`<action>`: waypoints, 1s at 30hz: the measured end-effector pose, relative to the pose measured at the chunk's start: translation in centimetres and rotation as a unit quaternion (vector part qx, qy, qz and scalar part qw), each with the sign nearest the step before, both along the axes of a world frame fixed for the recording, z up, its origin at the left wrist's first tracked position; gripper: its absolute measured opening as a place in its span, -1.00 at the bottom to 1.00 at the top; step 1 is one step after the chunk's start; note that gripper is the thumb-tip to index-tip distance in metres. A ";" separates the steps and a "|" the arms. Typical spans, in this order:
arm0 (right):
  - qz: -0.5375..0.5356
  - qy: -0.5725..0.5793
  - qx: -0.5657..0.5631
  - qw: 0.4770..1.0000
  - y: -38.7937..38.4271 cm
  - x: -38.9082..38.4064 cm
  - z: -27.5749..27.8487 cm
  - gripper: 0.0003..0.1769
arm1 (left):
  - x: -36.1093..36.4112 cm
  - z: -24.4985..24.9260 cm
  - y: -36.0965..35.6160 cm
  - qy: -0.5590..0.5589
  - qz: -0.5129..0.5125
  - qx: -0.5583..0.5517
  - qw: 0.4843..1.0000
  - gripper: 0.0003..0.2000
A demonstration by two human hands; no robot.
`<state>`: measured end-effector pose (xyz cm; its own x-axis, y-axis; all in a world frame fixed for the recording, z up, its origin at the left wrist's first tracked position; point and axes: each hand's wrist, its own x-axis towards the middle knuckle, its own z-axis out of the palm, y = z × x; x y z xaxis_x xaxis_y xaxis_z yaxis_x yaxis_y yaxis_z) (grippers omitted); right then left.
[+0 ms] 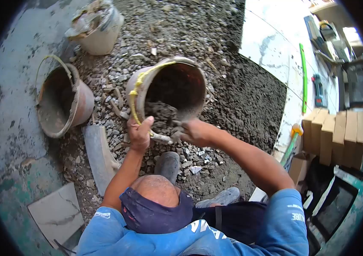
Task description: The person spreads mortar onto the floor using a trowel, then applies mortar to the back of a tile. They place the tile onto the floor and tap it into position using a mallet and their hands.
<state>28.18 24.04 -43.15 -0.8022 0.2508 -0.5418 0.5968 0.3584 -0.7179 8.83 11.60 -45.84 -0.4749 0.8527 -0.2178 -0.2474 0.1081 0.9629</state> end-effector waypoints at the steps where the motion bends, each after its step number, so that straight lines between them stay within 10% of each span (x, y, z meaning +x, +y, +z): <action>1: -0.011 -0.006 -0.010 1.000 -0.2 -1.1 0.2 -0.64 | 0.6 0.3 0.5 -0.013 0.060 0.038 0.997 -0.58; 5: -0.115 0.059 -0.112 0.985 -0.7 -0.2 -1.8 -0.65 | -1.3 -2.5 0.4 0.072 0.036 0.056 0.995 -0.70; 7: -0.124 0.075 -0.111 0.983 -0.8 1.1 -0.7 -0.70 | -2.8 -1.2 0.5 -0.103 0.022 0.051 0.993 -0.78; 12: -0.234 0.045 -0.222 0.945 -1.5 5.2 4.2 -0.76 | -6.4 -0.3 1.5 -0.121 0.050 0.066 0.989 -0.68; 17: -0.335 0.071 -0.402 0.849 -5.1 11.6 6.3 -0.77 | 0.5 -2.3 -3.5 -0.119 0.268 -0.042 0.955 -0.55; 21: -0.423 0.127 -0.576 0.688 -7.1 15.4 2.9 -0.81 | 7.3 -8.6 -5.4 -0.095 -0.178 -0.051 0.978 -0.61; 25: -0.515 0.186 -0.732 0.405 -8.5 18.2 -7.1 -0.70 | 14.7 -12.2 3.7 -0.094 -0.274 0.033 0.956 -0.45; 28: -0.509 0.181 -0.647 0.538 -8.3 20.4 -8.0 -0.69 | 17.7 -12.7 8.4 -0.151 -0.269 -0.022 0.951 -0.30; 30: -0.525 0.113 -0.423 0.730 -7.0 21.7 -3.6 -0.69 | 18.2 -14.0 9.3 -0.162 -0.293 0.009 0.942 -0.28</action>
<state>49.86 17.05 -46.74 -0.5007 0.4444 -0.7428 0.0548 -0.8401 -0.5396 27.02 20.89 -59.83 0.1674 0.9530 -0.2525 -0.4324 0.3012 0.8499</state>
